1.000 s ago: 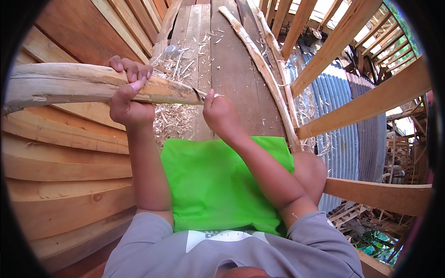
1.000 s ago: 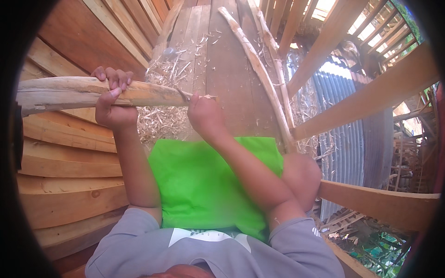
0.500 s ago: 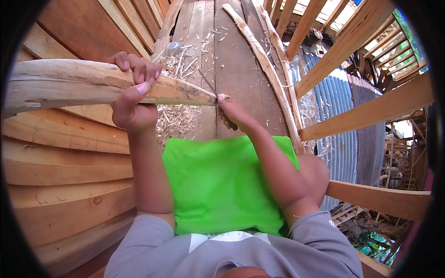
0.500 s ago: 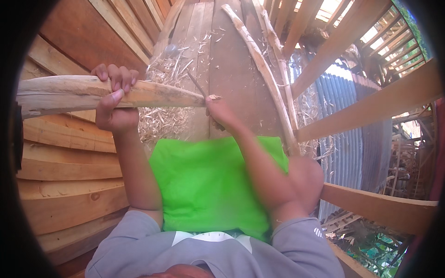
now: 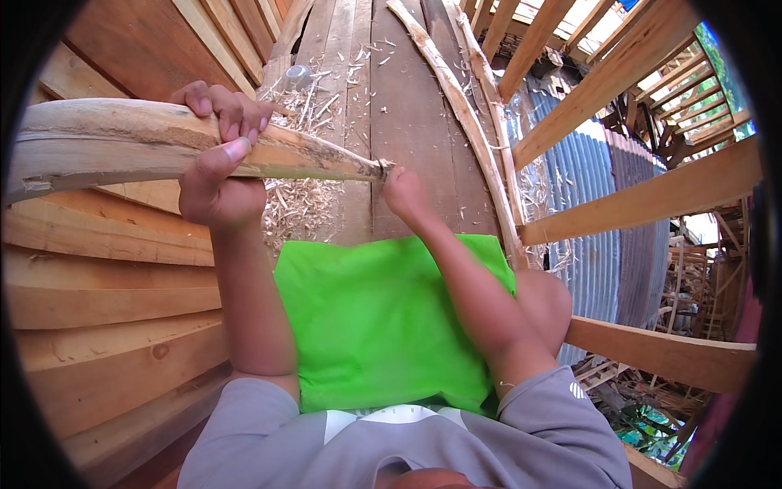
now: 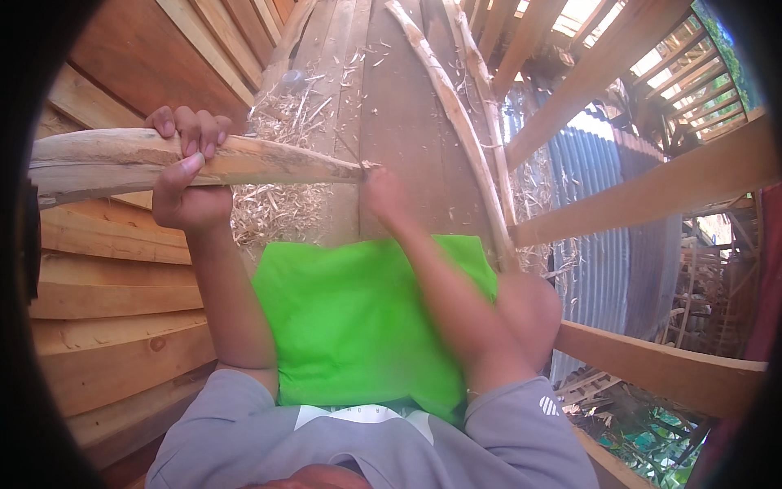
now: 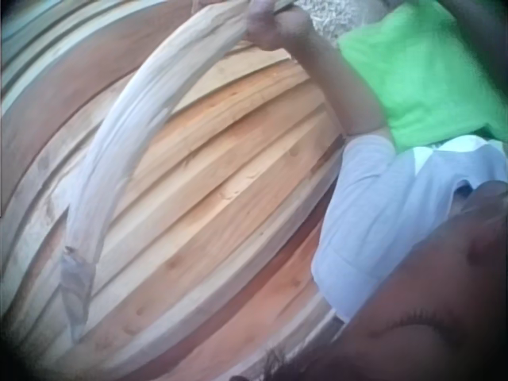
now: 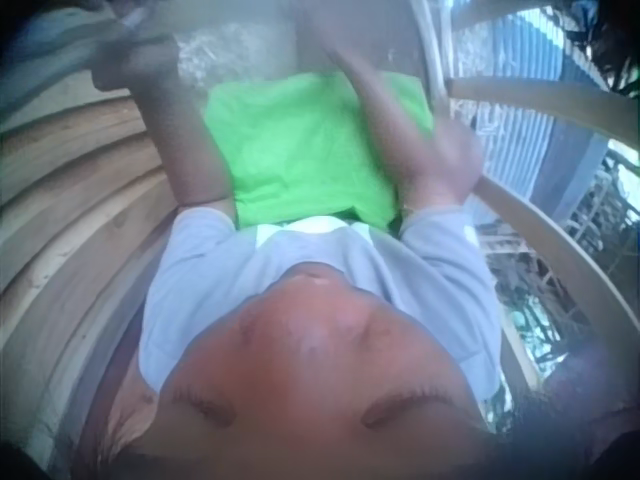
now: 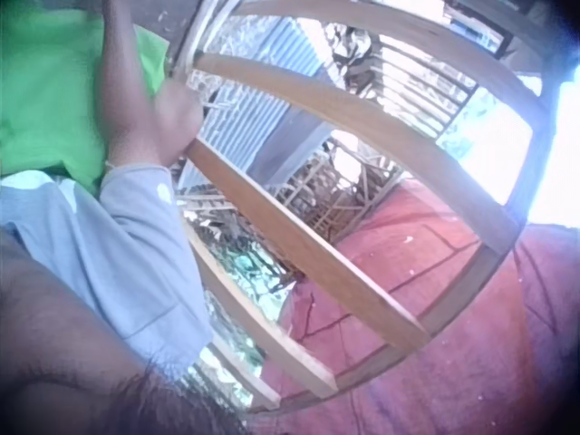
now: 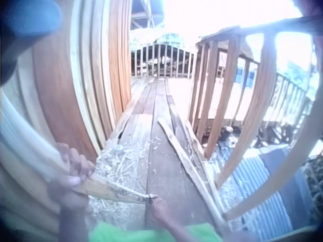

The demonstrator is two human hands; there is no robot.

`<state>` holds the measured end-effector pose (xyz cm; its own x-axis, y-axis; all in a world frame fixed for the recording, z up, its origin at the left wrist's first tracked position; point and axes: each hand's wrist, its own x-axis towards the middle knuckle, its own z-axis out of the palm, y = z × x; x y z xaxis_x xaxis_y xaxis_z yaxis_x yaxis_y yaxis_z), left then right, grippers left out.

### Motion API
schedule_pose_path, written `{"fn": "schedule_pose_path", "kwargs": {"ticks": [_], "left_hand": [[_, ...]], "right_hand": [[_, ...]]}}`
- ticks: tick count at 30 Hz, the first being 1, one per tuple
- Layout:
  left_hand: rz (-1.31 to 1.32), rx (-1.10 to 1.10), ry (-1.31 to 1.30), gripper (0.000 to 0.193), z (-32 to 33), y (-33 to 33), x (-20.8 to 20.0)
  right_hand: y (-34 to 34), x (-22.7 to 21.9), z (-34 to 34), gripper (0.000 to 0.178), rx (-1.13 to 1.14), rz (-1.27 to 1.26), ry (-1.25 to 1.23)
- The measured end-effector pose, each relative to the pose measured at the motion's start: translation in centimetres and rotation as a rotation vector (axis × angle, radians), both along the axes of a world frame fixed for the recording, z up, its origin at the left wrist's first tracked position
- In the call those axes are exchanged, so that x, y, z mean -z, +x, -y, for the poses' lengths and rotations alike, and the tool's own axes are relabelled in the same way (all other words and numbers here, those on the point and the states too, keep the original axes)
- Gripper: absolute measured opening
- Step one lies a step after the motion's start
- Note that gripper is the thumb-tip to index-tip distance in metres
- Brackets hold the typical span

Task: The person sits on a wooden floor and uses a knife to carve a long piece of wood, removing thin shavings. The person holds the wood with the left hand and shaves it with the right hand, occasionally adjusting the wood's position.

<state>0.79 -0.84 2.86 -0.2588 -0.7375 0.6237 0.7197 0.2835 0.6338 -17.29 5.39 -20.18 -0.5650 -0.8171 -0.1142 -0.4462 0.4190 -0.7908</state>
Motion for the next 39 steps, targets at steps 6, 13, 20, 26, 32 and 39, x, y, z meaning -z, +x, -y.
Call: {"fn": "schedule_pose_path", "kwargs": {"ticks": [6, 13, 20, 26, 32, 39], "left_hand": [[-0.023, -0.033, 0.021, 0.037, 0.2, 0.4, 0.4], [-0.001, -0.050, 0.017, 0.037, 0.1, -0.3, -0.1], [0.044, -0.193, 0.018, 0.036, -0.3, 0.1, 0.1], [-0.064, 0.082, -0.195, 0.071, 1.2, 0.9, 1.4], [0.057, -0.068, -0.131, 0.069, 1.4, 1.5, 1.3], [0.148, -0.390, -0.010, 0.024, 0.9, 0.8, 0.0]], "right_hand": [[0.8, -2.9, -0.7, 0.056, -0.087, 0.119, 0.095], [-1.1, 2.0, -0.8, 0.050, 0.034, 0.039, -0.035], [-2.3, -2.3, 0.0, 0.040, -0.083, 1.129, 0.524], [-2.4, -3.0, -0.2, 0.044, -0.161, 1.354, 0.498], [-1.3, -2.6, -0.4, 0.052, -0.071, 1.291, 0.414], [0.3, -2.3, -1.4, 0.058, -0.151, 1.004, 0.227]]}}
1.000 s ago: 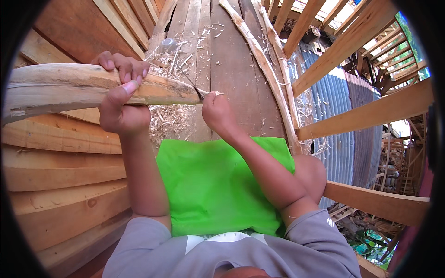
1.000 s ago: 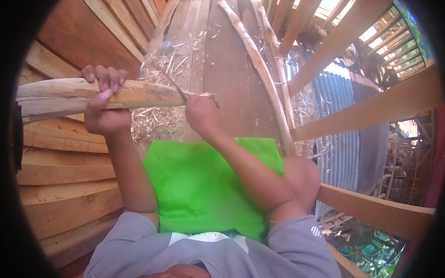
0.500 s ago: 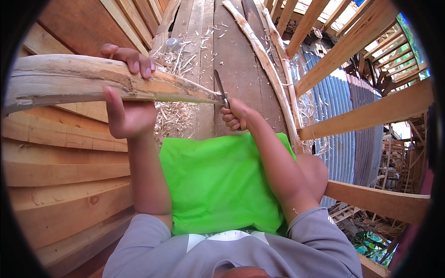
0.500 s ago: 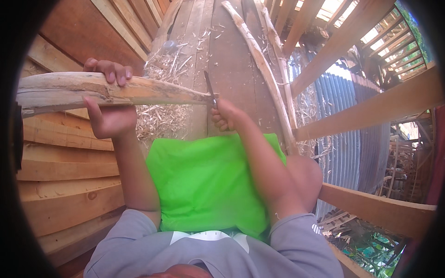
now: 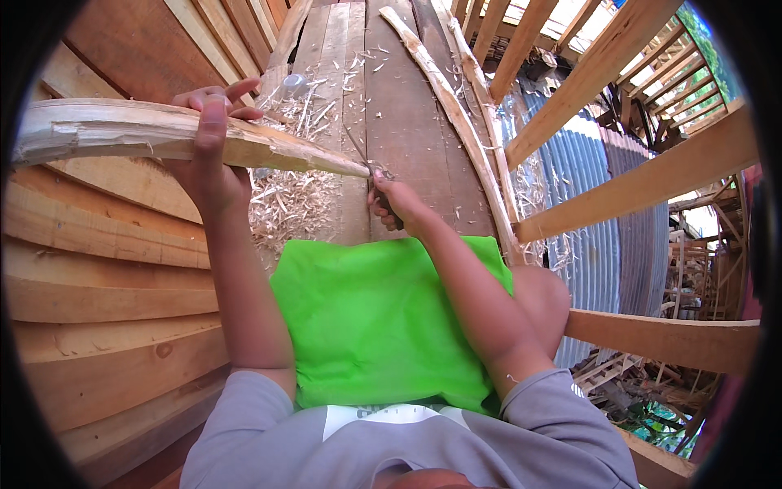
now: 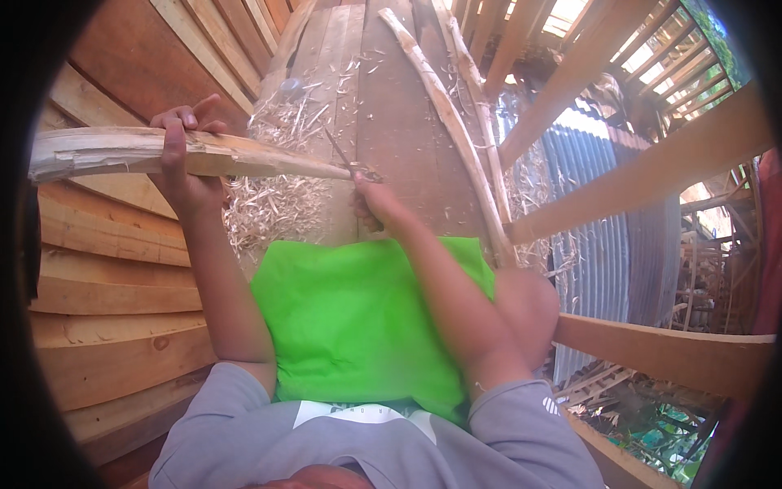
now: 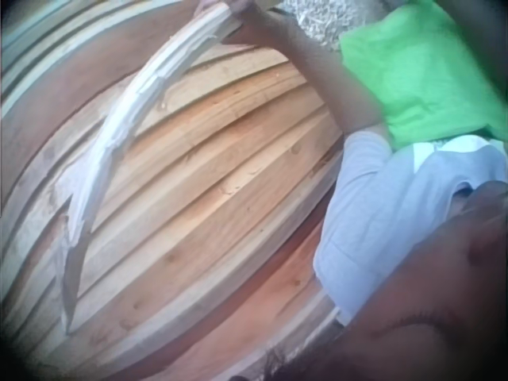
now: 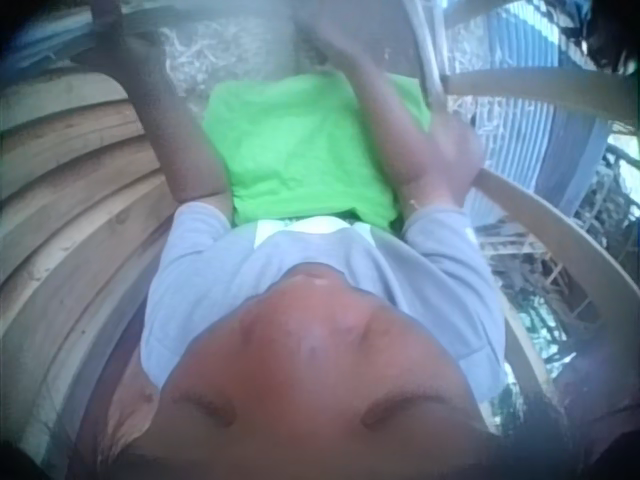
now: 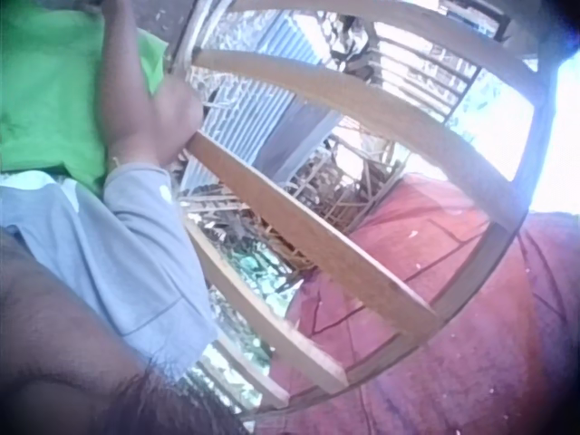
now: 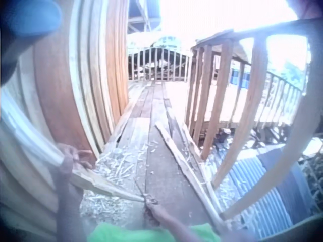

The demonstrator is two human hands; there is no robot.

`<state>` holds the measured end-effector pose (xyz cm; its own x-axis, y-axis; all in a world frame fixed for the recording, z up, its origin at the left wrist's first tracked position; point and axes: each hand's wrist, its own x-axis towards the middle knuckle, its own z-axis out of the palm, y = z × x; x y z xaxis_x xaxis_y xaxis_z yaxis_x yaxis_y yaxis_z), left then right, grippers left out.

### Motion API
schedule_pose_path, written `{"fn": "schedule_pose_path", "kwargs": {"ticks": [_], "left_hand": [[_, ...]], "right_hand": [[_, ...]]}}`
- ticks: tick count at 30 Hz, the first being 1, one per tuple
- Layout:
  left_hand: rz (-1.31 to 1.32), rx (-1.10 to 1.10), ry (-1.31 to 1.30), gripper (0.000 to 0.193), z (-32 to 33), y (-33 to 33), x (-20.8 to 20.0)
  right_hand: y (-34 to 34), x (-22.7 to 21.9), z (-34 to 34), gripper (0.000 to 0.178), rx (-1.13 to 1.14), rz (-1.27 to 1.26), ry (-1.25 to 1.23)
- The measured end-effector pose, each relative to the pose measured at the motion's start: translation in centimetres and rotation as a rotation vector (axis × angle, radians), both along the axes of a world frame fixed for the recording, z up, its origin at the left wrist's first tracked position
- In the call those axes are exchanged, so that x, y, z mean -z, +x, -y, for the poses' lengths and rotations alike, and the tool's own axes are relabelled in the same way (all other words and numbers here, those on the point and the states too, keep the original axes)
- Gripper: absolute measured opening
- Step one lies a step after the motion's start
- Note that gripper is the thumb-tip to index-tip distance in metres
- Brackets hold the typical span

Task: The person sits on a wooden floor and uses a knife to carve a long piece of wood, removing thin shavings. The person holds the wood with the left hand and shaves it with the right hand, occasionally adjusting the wood's position.

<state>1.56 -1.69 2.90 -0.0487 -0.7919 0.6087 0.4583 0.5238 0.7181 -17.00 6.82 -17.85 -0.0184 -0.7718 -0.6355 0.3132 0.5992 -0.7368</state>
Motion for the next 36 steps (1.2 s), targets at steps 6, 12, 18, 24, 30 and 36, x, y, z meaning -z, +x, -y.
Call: {"fn": "schedule_pose_path", "kwargs": {"ticks": [6, 12, 18, 24, 30, 36], "left_hand": [[-0.095, -0.144, 0.110, 0.024, -1.3, -2.3, -0.5], [-0.135, -0.192, 0.125, 0.028, -1.5, -2.6, -0.3], [-0.165, -0.133, 0.160, 0.029, -1.4, -2.9, -0.2], [-0.142, -0.168, 0.165, 0.029, -1.0, -1.9, 0.1], [-0.155, -0.133, 0.145, 0.028, -1.3, -2.8, 0.0], [-0.160, -0.175, 0.161, 0.027, -1.0, -2.0, -0.1]], "right_hand": [[1.9, -0.8, 1.0, 0.062, 0.264, -0.352, 0.246], [3.2, -3.5, 1.7, 0.058, 0.102, -0.770, -0.112], [0.8, 4.6, 1.1, 0.060, 0.341, -0.864, -0.112], [3.4, -4.5, 1.8, 0.061, 0.029, -0.754, -0.087], [0.7, -0.5, 1.9, 0.060, 0.093, -0.612, 0.050], [3.2, -7.9, 0.6, 0.057, -0.039, -0.731, -0.100]]}}
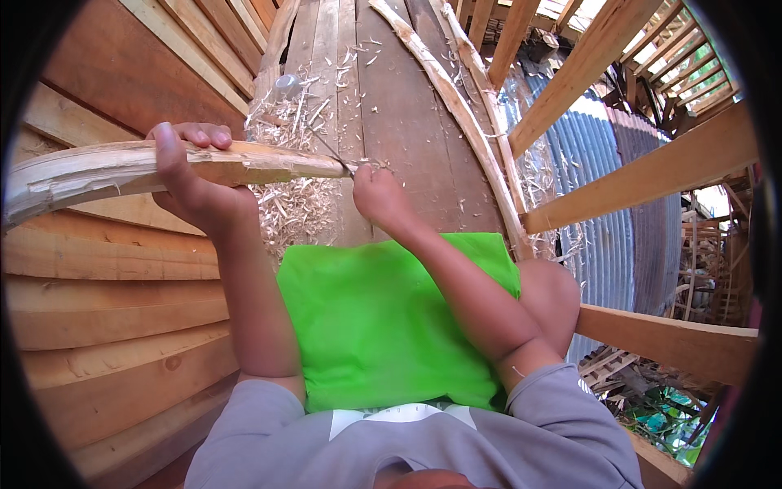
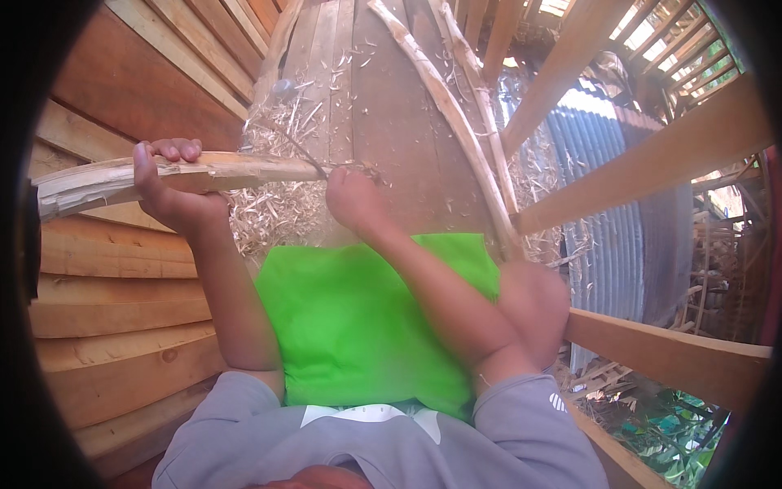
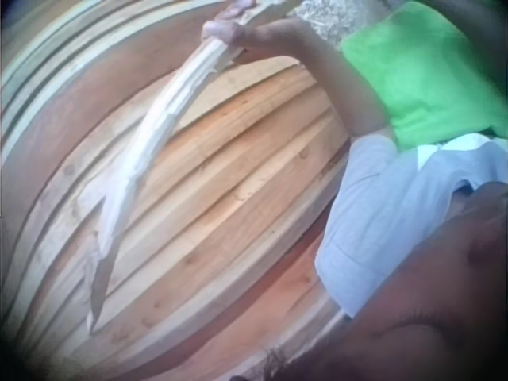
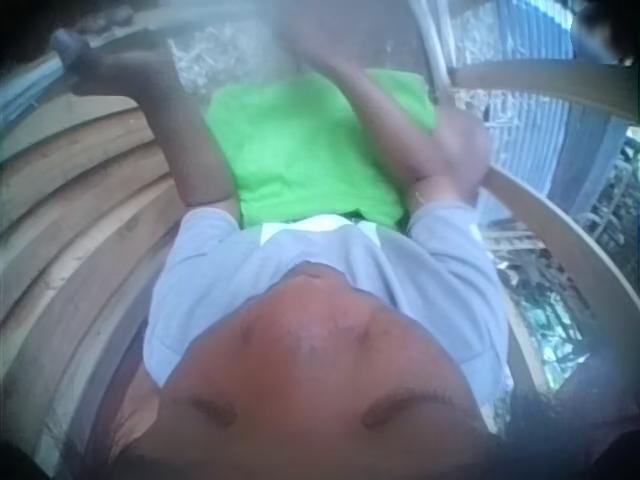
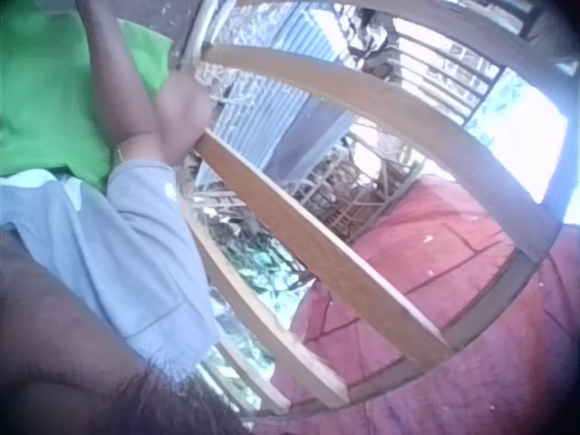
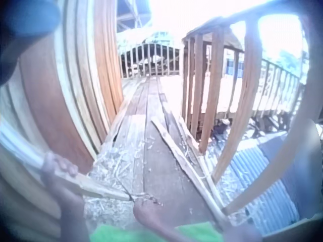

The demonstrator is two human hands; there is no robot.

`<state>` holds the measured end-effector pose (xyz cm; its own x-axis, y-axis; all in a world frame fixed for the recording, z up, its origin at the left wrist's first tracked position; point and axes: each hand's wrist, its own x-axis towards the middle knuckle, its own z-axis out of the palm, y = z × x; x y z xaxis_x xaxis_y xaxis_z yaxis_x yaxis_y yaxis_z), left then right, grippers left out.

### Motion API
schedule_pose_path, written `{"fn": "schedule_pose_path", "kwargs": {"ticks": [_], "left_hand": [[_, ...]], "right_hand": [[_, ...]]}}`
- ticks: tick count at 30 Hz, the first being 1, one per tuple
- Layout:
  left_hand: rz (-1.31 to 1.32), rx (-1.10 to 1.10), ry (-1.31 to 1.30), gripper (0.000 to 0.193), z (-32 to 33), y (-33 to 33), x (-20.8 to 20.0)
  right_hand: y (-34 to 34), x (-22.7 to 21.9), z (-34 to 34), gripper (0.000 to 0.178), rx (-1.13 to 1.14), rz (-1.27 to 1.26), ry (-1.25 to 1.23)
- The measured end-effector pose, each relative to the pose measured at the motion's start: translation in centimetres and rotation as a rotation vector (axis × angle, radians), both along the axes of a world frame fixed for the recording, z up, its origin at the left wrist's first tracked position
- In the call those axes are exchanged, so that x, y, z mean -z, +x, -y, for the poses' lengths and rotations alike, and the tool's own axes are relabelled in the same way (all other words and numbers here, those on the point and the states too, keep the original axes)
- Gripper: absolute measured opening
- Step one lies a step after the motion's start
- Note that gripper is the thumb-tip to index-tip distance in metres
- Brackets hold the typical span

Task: The person sits on a wooden floor and uses a knife to carve a long piece of wood, removing thin shavings. The person holds the wood with the left hand and shaves it with the right hand, occasionally adjusting the wood's position.

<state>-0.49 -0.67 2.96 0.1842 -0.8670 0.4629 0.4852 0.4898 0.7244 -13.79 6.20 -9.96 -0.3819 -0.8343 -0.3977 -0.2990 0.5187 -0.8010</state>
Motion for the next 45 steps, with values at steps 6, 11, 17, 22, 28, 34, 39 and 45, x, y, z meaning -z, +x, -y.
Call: {"fn": "schedule_pose_path", "kwargs": {"ticks": [6, 11, 17, 22, 28, 34, 39, 45], "left_hand": [[-0.009, 0.012, 0.023, 0.026, -0.6, -1.1, -0.5], [0.021, -0.023, 0.012, 0.028, -0.2, -0.2, 0.0], [0.021, -0.053, 0.040, 0.031, -0.7, -0.8, -0.4], [0.011, -0.058, 0.038, 0.031, -0.6, -0.8, -0.3], [0.032, -0.109, 0.084, 0.032, -1.0, -0.8, -0.4], [0.019, -0.073, 0.069, 0.032, -0.9, -1.0, -0.5], [0.042, -0.099, 0.072, 0.032, -0.8, -0.6, -0.3], [0.033, -0.041, 0.016, 0.030, -0.7, -0.7, -0.2]], "right_hand": [[-3.1, 10.2, 0.0, 0.063, 0.240, 0.031, 0.089], [-1.0, 6.2, 0.8, 0.061, 0.166, 0.079, 0.087], [-1.1, 5.4, 1.3, 0.062, 0.181, 0.114, -0.031], [-0.5, 3.9, 0.9, 0.061, 0.176, 0.026, -0.043], [0.1, 2.1, -0.1, 0.061, 0.091, 0.045, -0.038], [-1.7, 7.4, 0.8, 0.062, 0.158, -0.009, 0.051], [0.7, 4.2, 1.4, 0.063, 0.173, -0.079, -0.177], [-2.9, 12.6, 1.2, 0.064, 0.295, 0.071, 0.092]]}}
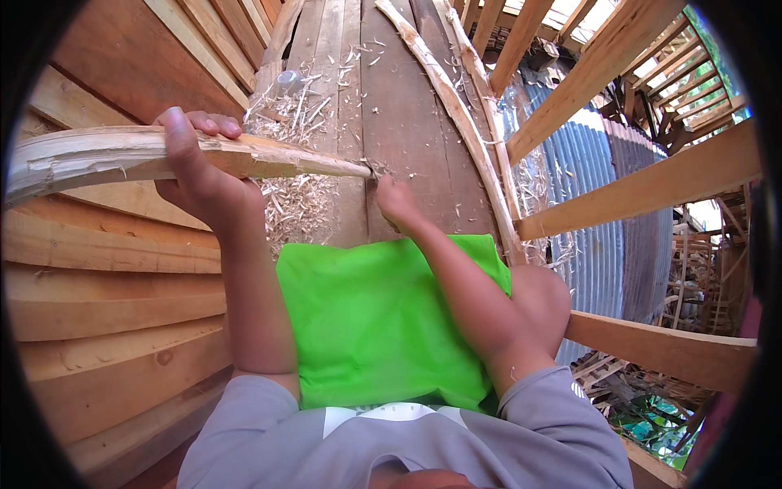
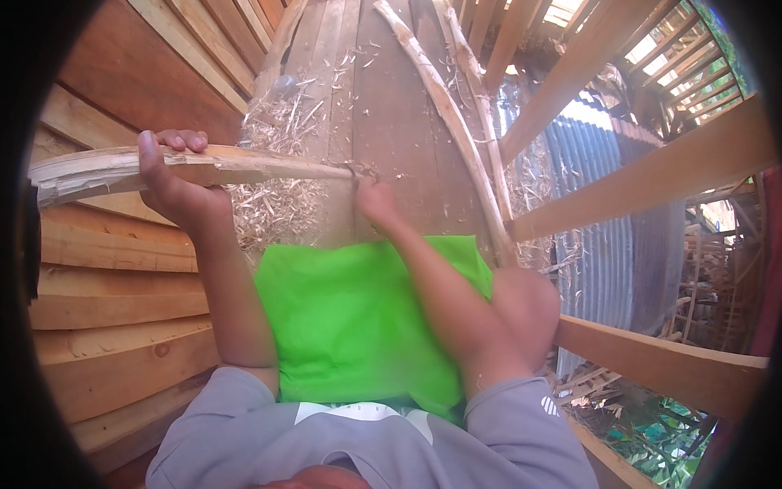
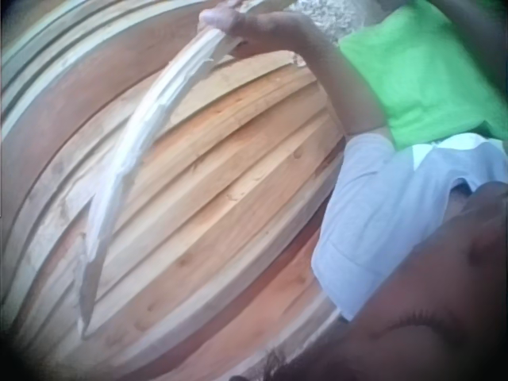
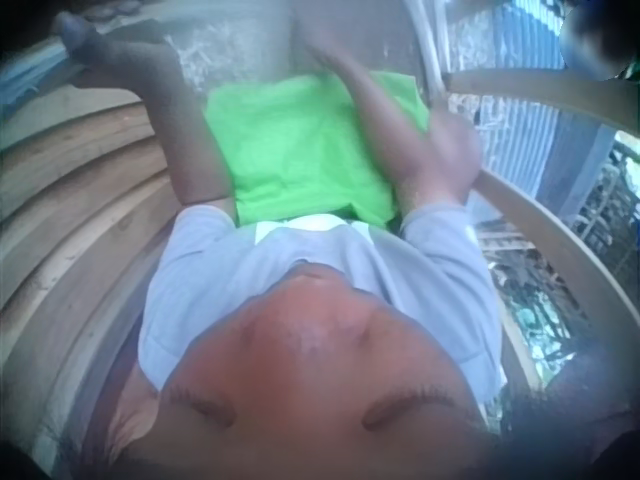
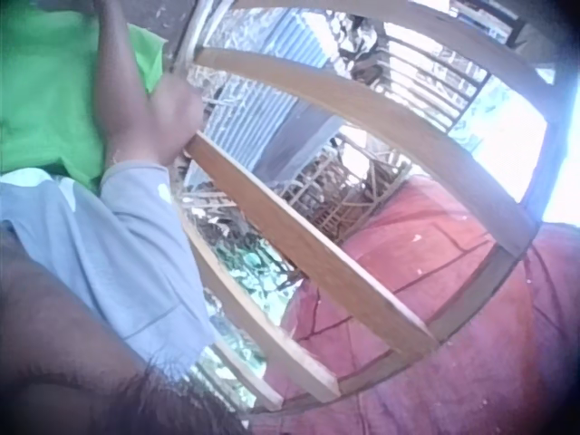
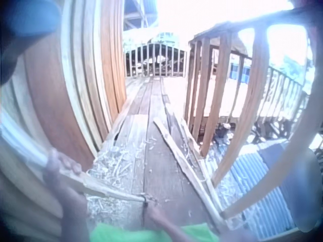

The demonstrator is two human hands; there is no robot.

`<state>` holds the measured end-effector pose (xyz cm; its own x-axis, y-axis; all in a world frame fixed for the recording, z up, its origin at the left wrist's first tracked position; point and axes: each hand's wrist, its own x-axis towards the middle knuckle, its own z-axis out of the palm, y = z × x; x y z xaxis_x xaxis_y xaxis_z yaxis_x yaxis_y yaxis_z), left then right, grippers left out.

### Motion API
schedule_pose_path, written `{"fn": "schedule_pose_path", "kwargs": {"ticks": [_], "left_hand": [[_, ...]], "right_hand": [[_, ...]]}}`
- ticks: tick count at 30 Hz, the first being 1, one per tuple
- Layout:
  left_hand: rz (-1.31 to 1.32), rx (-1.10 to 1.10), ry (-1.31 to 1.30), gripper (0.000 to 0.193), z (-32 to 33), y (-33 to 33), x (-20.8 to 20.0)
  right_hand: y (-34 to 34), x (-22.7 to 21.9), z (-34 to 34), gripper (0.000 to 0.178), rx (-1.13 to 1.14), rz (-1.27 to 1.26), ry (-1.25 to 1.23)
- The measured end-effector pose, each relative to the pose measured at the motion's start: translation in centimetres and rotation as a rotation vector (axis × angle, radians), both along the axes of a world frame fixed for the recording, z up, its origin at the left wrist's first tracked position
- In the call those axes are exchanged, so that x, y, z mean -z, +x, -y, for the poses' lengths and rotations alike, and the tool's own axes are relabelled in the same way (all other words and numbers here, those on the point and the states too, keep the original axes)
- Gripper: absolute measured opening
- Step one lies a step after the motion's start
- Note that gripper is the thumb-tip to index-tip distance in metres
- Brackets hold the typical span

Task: The person sits on a wooden floor and uses a knife to carve a long piece of wood, removing thin shavings. The person holds the wood with the left hand and shaves it with the right hand, occasionally adjusting the wood's position.

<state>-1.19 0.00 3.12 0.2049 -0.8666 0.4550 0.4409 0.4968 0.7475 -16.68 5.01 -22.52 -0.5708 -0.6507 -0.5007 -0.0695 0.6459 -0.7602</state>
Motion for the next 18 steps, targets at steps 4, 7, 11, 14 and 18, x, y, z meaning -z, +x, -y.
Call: {"fn": "schedule_pose_path", "kwargs": {"ticks": [4, 7, 11, 14, 18], "left_hand": [[0.024, -0.037, -0.005, 0.030, 0.1, 0.1, -0.2], [0.044, -0.060, 0.008, 0.030, -0.1, 0.3, 0.0], [0.023, -0.040, -0.026, 0.029, 0.1, -0.2, -0.3], [0.031, -0.051, -0.021, 0.029, -0.3, -0.2, -0.6], [0.042, -0.064, -0.005, 0.029, 0.0, 0.3, -0.2]], "right_hand": [[2.5, -6.5, 0.0, 0.061, -0.057, -0.109, -0.119], [3.4, -8.8, -0.5, 0.059, -0.163, -0.052, -0.084], [-0.1, -2.3, -0.2, 0.059, -0.055, -0.004, -0.008], [0.3, -1.1, -0.1, 0.057, 0.022, 0.043, 0.006], [3.4, -6.7, 0.4, 0.048, -0.137, -0.195, -0.425]]}}
